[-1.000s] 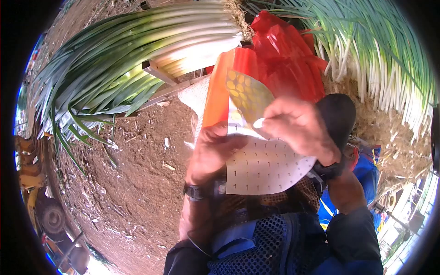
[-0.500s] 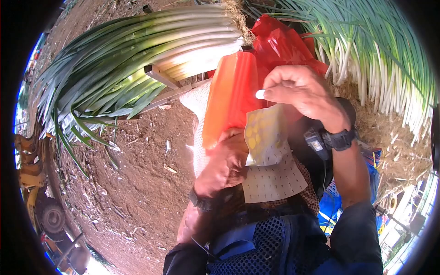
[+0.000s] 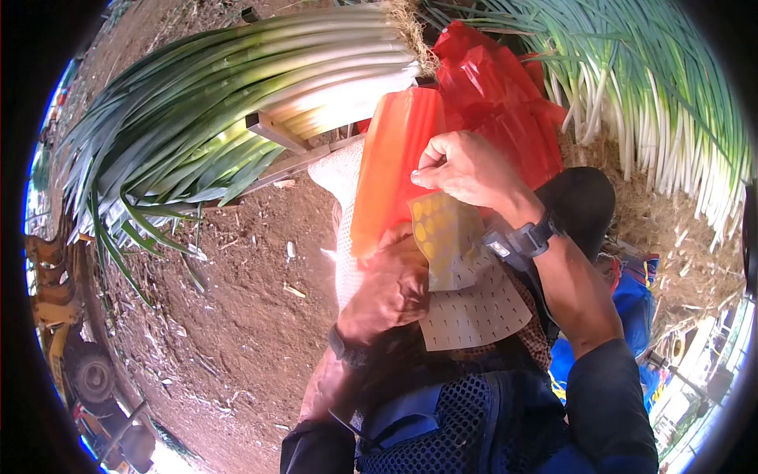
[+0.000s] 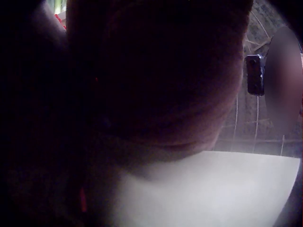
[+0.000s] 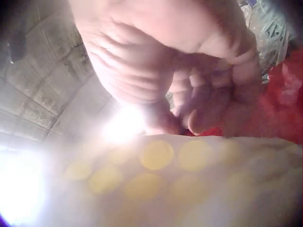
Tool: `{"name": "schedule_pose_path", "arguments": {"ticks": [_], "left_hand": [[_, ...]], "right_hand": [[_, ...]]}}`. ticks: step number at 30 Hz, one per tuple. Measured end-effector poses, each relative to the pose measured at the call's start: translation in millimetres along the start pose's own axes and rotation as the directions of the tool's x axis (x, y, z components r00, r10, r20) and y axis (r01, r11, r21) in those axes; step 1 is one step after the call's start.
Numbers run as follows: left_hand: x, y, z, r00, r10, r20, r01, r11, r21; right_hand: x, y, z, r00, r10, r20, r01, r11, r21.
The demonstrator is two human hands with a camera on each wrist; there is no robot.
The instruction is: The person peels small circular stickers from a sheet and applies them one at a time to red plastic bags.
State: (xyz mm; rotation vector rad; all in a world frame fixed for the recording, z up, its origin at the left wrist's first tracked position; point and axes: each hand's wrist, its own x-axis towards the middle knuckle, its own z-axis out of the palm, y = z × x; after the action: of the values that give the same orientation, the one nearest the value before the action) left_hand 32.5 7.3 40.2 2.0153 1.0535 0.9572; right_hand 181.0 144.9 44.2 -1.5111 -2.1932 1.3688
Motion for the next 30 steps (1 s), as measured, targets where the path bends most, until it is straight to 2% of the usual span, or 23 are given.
{"name": "schedule_pose_path", "arguments": {"ticks": [2, 5, 8, 9, 12, 16, 19, 22, 25, 28, 30], "left_hand": [[-1, 0, -1, 1.000, 0.001, 0.013, -0.001, 1.000, -0.001], [-2, 1, 1, 0.999, 0.013, 0.034, -0.014, 1.000, 0.002], [-6, 5, 1, 0.998, 0.019, 0.055, -0.020, 1.000, 0.003], [-8, 5, 2, 0.998, 0.021, 0.061, -0.021, 1.000, 0.006], [-14, 10, 2, 0.996, 0.022, 0.092, -0.023, 1.000, 0.008], [-22, 17, 4, 0.993, 0.019, 0.116, -0.022, 0.999, 0.023], [-18, 16, 6, 0.996, 0.054, 0.069, -0.059, 0.995, 0.076], [-22, 14, 8, 0.998, 0.024, 0.062, -0.030, 0.996, 0.087], [-19, 16, 7, 0.999, -0.003, 0.036, 0.001, 0.998, 0.067], [-16, 15, 7, 1.000, 0.000, 0.012, 0.000, 1.000, 0.014], [-16, 14, 6, 1.000, -0.010, 0.014, 0.010, 1.000, 0.001]], "right_hand": [[-3, 0, 6, 0.982, -0.032, -0.188, 0.009, 0.993, -0.120], [-1, 4, -1, 0.990, 0.070, -0.119, -0.080, 0.993, -0.087], [-14, 6, -1, 0.985, -0.171, -0.032, 0.171, 0.985, 0.004], [-21, 8, 0, 0.964, -0.261, -0.047, 0.261, 0.965, -0.003], [-27, 16, 9, 0.954, -0.288, -0.080, 0.273, 0.949, -0.160], [-32, 9, 10, 0.992, -0.118, -0.034, 0.121, 0.988, 0.092], [-30, 20, 11, 0.985, -0.170, -0.041, 0.175, 0.957, 0.230], [-28, 27, 14, 0.976, -0.173, -0.131, 0.198, 0.958, 0.209], [-18, 41, 27, 0.908, -0.247, -0.340, 0.346, 0.898, 0.272], [-21, 28, 21, 0.929, -0.173, -0.328, 0.258, 0.937, 0.235], [-16, 36, 23, 0.927, -0.161, -0.339, 0.261, 0.925, 0.275]]}}
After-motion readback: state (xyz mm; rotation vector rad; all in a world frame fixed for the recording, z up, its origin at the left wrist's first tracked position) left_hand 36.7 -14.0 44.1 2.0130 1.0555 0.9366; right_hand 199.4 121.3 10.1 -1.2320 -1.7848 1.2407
